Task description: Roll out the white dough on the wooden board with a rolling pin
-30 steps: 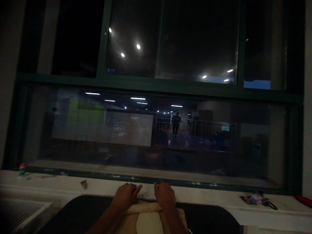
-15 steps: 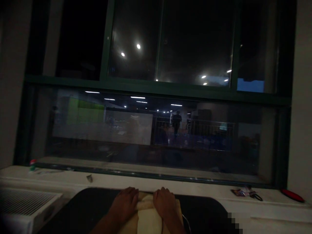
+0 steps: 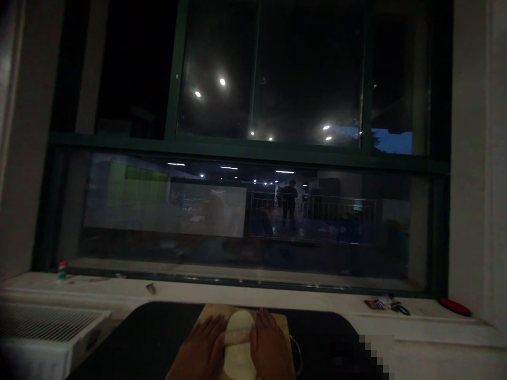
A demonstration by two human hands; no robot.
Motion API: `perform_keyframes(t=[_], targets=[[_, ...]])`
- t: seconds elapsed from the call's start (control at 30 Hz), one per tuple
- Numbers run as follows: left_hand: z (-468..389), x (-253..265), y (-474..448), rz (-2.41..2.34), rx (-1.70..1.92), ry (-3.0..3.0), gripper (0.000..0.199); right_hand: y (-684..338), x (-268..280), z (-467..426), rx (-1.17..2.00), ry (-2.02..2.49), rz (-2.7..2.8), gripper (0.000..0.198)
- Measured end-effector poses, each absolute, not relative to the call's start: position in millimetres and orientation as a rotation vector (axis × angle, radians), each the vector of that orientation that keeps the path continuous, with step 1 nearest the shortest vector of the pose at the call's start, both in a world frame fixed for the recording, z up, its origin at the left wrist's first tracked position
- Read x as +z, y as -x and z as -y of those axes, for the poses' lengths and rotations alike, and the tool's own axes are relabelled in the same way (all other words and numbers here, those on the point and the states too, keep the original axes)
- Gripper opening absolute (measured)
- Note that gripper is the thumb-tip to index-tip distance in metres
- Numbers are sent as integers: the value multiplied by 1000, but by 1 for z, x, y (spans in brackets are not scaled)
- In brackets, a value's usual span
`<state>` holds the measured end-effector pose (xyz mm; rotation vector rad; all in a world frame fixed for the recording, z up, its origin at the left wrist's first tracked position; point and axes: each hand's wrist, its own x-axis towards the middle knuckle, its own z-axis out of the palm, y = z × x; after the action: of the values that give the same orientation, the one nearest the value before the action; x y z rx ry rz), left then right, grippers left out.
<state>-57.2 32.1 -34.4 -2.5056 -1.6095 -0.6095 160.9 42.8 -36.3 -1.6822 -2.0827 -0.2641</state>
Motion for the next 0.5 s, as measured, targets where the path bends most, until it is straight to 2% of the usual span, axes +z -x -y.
perform_keyframes(t=[0.5], targets=[[-29, -114, 68, 1265, -674, 2194, 51, -192, -71, -16, -237, 1517, 2166, 47]])
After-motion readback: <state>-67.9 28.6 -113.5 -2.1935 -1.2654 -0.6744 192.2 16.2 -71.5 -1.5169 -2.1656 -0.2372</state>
